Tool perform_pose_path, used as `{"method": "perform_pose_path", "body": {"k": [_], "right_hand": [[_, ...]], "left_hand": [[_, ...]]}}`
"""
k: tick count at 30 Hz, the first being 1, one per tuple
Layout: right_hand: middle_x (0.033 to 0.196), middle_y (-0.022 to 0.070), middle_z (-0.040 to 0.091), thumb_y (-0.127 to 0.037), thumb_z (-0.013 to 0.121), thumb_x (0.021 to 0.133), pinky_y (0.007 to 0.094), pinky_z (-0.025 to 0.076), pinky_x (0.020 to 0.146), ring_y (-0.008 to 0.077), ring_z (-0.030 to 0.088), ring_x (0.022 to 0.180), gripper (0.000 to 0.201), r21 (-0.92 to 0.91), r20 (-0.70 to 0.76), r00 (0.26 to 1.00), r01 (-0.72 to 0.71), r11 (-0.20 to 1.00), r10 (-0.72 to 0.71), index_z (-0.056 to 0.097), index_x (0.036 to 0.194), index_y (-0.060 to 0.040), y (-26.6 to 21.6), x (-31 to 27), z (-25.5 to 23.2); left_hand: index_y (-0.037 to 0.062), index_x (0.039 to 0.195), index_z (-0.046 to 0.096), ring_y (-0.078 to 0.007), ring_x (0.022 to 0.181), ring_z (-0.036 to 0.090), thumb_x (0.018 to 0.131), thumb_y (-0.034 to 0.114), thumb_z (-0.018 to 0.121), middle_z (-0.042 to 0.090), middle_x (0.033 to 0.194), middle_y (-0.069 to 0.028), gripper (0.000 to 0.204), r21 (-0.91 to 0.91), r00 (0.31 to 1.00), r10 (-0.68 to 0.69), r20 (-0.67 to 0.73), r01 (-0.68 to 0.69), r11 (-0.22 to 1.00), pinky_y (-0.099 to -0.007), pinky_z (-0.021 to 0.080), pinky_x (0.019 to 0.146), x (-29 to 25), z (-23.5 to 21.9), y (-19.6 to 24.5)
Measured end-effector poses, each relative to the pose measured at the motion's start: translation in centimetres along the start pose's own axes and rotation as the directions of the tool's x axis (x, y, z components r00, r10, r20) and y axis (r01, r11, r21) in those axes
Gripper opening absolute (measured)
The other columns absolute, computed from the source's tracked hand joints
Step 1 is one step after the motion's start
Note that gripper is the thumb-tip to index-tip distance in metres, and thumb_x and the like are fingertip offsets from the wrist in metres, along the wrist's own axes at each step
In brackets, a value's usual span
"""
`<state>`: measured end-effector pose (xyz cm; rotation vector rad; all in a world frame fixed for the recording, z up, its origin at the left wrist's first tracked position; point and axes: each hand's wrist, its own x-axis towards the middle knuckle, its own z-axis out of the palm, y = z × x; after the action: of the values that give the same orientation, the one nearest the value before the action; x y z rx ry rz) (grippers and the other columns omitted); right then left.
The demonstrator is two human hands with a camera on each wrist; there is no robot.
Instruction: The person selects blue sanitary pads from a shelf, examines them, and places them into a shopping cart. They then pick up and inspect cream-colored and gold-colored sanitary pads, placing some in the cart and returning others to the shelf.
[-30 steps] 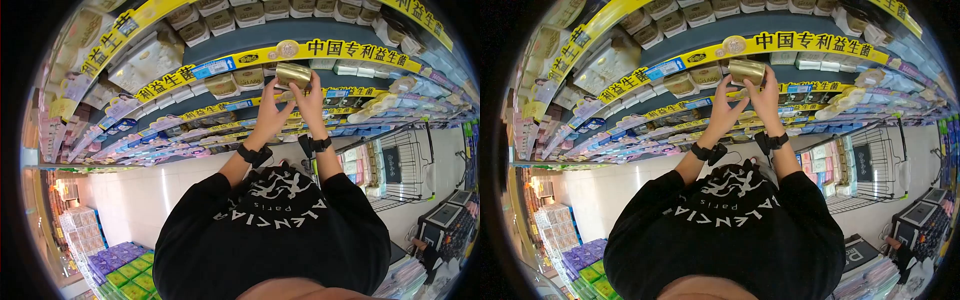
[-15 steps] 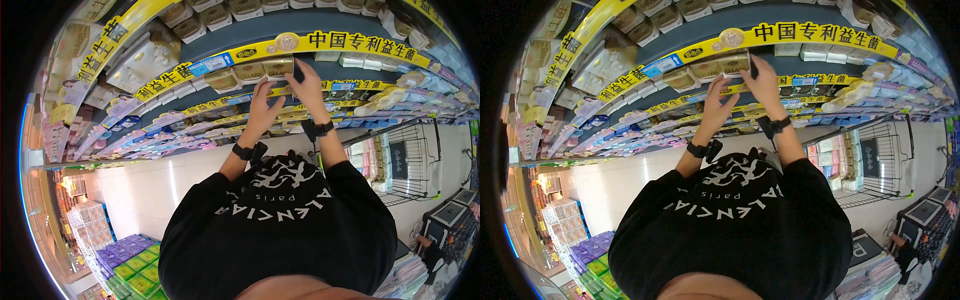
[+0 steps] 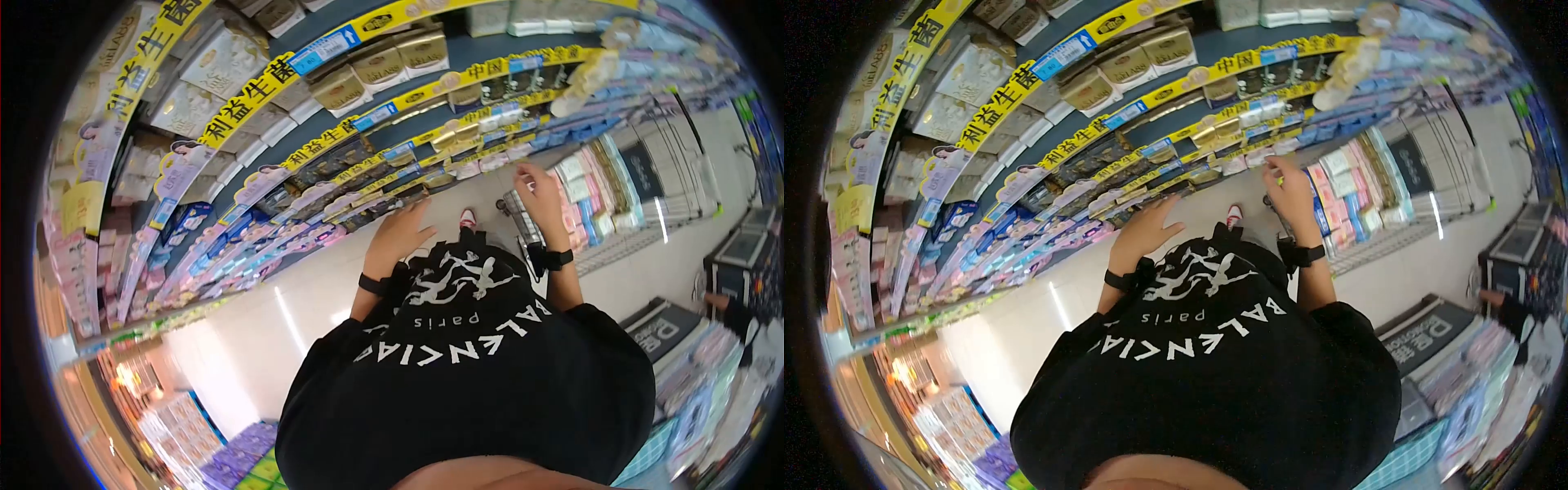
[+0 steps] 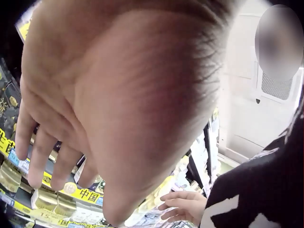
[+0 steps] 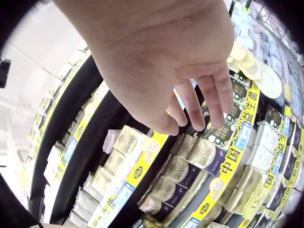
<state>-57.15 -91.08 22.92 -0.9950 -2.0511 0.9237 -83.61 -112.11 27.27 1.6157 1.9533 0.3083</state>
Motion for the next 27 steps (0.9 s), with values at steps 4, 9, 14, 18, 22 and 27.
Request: {"method": "perform_pose_path", "body": {"k": [4,9,14,18,22,27], "right_hand": [[0.099,0.0169,0.073,-0.020,0.069,0.092,0.0362,0.055,0.075,0.0290,0.071,0.084,0.034,0.018,-0.003,0.992,-0.126,0.992,0.127,0.068,0.120,0.0003,-3.3,-7.3,0.3],[0.099,0.0163,0.072,-0.019,0.069,0.091,0.0369,0.056,0.075,0.0285,0.070,0.084,0.034,-0.060,0.042,0.987,-0.153,0.986,0.155,0.068,0.120,-0.0013,-4.7,-16.1,-0.8],[0.100,0.0156,0.072,-0.021,0.067,0.091,0.0393,0.055,0.075,0.0304,0.070,0.084,0.033,-0.086,0.042,0.977,-0.207,0.975,0.211,0.069,0.120,-0.0050,-7.2,-21.6,-3.2],[0.101,0.0157,0.073,-0.024,0.068,0.092,0.0406,0.056,0.076,0.0313,0.070,0.085,0.035,-0.118,0.014,0.978,-0.206,0.971,0.209,0.068,0.122,-0.0052,-8.2,-23.7,-4.1],[0.102,0.0168,0.073,-0.024,0.068,0.092,0.0401,0.056,0.076,0.0314,0.070,0.086,0.036,-0.113,0.025,0.975,-0.215,0.970,0.219,0.069,0.122,-0.0050,-7.8,-24.9,-4.8],[0.105,0.0171,0.074,-0.025,0.069,0.091,0.0395,0.056,0.078,0.0309,0.070,0.087,0.037,-0.107,0.062,0.965,-0.248,0.963,0.256,0.069,0.123,-0.0056,-6.0,-24.9,-6.4]], "left_hand": [[0.0068,0.149,0.046,-0.0435,0.124,0.057,0.093,0.040,0.066,0.059,0.139,-0.0236,0.068,0.048,0.998,0.062,0.016,-0.063,0.997,-0.0488,0.048,0.104,-4.1,2.7,-1.3],[0.0067,0.148,0.048,-0.0436,0.126,0.057,0.093,0.041,0.067,0.059,0.139,-0.0244,0.068,0.018,0.995,0.052,0.084,-0.054,0.998,-0.0480,0.047,0.105,-10.8,7.4,-2.5],[0.0062,0.148,0.048,-0.0427,0.130,0.056,0.093,0.039,0.068,0.058,0.142,-0.0246,0.067,-0.127,0.983,0.082,0.162,-0.062,0.990,-0.0465,0.046,0.108,-15.0,10.9,-2.4],[0.0054,0.148,0.048,-0.0417,0.132,0.055,0.093,0.037,0.069,0.057,0.143,-0.0247,0.067,-0.067,0.981,0.085,0.177,-0.074,0.995,-0.0452,0.045,0.109,-16.4,11.3,-0.8],[0.0049,0.148,0.048,-0.0414,0.132,0.055,0.093,0.037,0.069,0.057,0.143,-0.0246,0.068,-0.005,0.979,0.070,0.193,-0.071,0.997,-0.0447,0.045,0.110,-16.9,11.1,0.4],[0.0035,0.149,0.047,-0.0415,0.132,0.054,0.093,0.041,0.068,0.057,0.143,-0.0251,0.070,0.056,0.983,0.029,0.181,-0.040,0.998,-0.0449,0.045,0.109,-17.0,11.7,0.4]]}}
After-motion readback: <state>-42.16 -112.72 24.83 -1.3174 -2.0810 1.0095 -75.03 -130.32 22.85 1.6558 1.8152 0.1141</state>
